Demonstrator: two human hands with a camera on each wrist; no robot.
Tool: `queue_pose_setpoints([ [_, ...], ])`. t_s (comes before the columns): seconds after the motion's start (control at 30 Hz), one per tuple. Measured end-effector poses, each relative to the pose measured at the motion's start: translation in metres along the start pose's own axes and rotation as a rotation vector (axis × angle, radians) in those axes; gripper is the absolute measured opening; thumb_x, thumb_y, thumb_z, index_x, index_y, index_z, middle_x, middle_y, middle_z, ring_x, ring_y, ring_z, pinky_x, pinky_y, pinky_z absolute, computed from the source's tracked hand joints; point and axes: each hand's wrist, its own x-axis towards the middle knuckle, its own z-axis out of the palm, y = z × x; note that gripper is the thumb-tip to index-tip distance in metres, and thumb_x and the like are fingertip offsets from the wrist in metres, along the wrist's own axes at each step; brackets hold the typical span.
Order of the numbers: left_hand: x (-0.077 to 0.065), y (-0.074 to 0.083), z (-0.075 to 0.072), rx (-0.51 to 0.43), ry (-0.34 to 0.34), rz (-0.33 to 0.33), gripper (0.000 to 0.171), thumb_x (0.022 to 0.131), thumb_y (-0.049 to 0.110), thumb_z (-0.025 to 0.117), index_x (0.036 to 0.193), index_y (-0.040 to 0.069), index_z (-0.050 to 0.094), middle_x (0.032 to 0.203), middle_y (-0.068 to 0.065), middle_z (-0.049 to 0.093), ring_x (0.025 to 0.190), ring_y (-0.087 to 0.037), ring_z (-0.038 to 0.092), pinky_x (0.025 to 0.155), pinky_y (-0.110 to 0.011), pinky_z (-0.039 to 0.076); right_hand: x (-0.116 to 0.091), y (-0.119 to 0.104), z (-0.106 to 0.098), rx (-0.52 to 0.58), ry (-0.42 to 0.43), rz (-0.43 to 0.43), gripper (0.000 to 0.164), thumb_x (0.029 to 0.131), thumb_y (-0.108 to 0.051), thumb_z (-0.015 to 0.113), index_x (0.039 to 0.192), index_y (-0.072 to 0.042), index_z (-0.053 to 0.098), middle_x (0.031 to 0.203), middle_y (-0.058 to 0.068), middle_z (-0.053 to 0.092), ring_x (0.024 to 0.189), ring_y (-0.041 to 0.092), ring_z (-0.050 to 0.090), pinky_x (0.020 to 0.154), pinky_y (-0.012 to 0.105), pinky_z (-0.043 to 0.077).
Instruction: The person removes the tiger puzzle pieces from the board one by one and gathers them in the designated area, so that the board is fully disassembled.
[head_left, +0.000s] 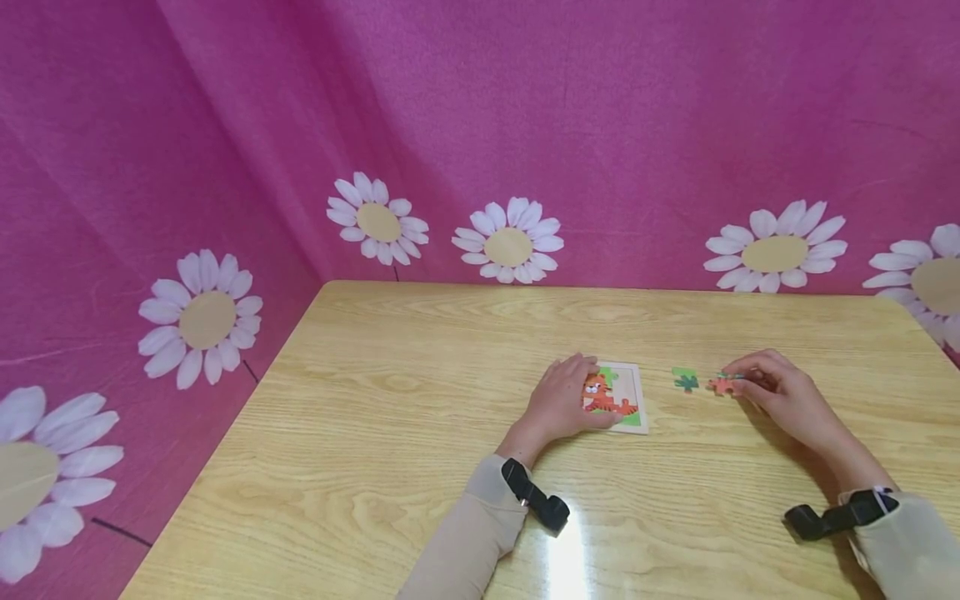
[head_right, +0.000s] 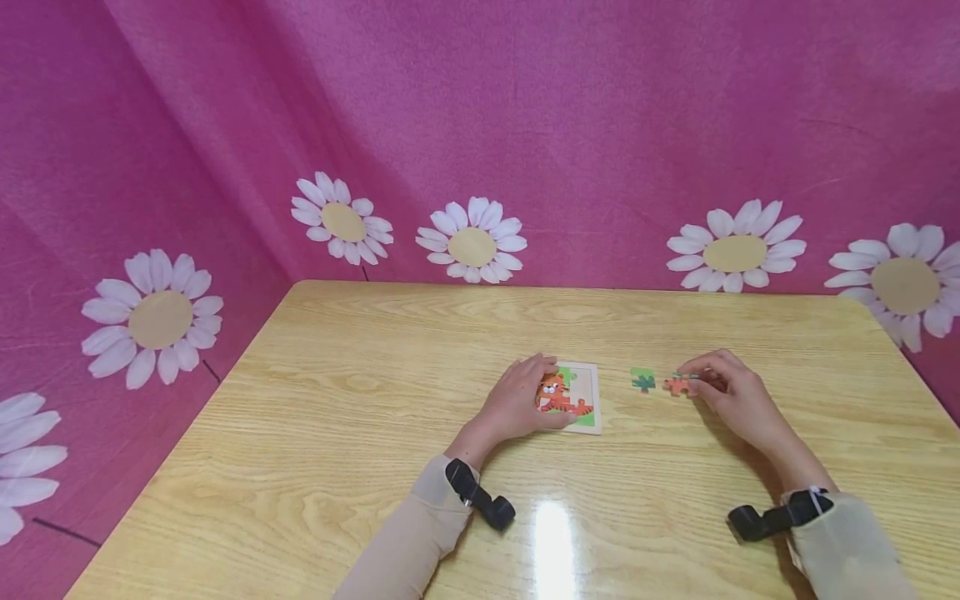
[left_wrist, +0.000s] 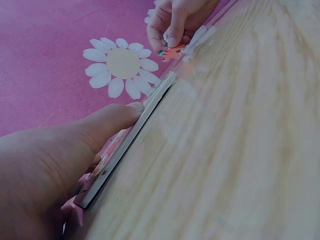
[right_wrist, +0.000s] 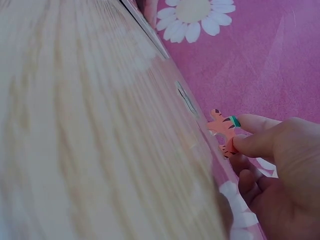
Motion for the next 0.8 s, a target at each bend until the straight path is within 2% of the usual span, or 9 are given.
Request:
queue_pose_setpoints([
  [0.2,0.0002,-0.0009,-0.0002,0.006,-0.001,0.001,0.077,0.082,0.055,0.071,0.144,0.018,0.044,0.156,0.007,0.038,0.151,-0.011,0.024,0.127,-0.03,0.016,0.0011,0.0006,0.0008,0.012,-0.013,-0.001,0.015,0.092,0.002,0.061,0.105,-0.002,0.067,0.099,-0.024,0.05,0.078,-0.003,0.041,0.058,0.014,0.035],
  [0.5,0.0004,-0.0001,0.001,0.003,-0.005,-0.01,0.08,0.082,0.057,0.069,0.146,0.018,0.042,0.159,0.005,0.034,0.151,-0.011,0.024,0.126,-0.028,0.017,0.0034,0.0036,0.0029,0.012,0.008,-0.018,0.013,0.091,0.004,0.062,0.102,-0.001,0.068,0.098,-0.028,0.052,0.086,-0.013,0.046,0.07,0.0,0.037],
  [0.8,0.0005,-0.0001,0.0013,0.009,-0.005,-0.011,0.08,0.082,0.058,0.068,0.146,0.017,0.042,0.16,0.003,0.034,0.151,-0.012,0.024,0.126,-0.029,0.018,0.0068,0.0068,0.0024,0.004,0.006,-0.022,0.011,0.092,0.002,0.063,0.101,-0.001,0.068,0.095,-0.026,0.053,0.08,-0.01,0.045,0.065,0.006,0.037],
])
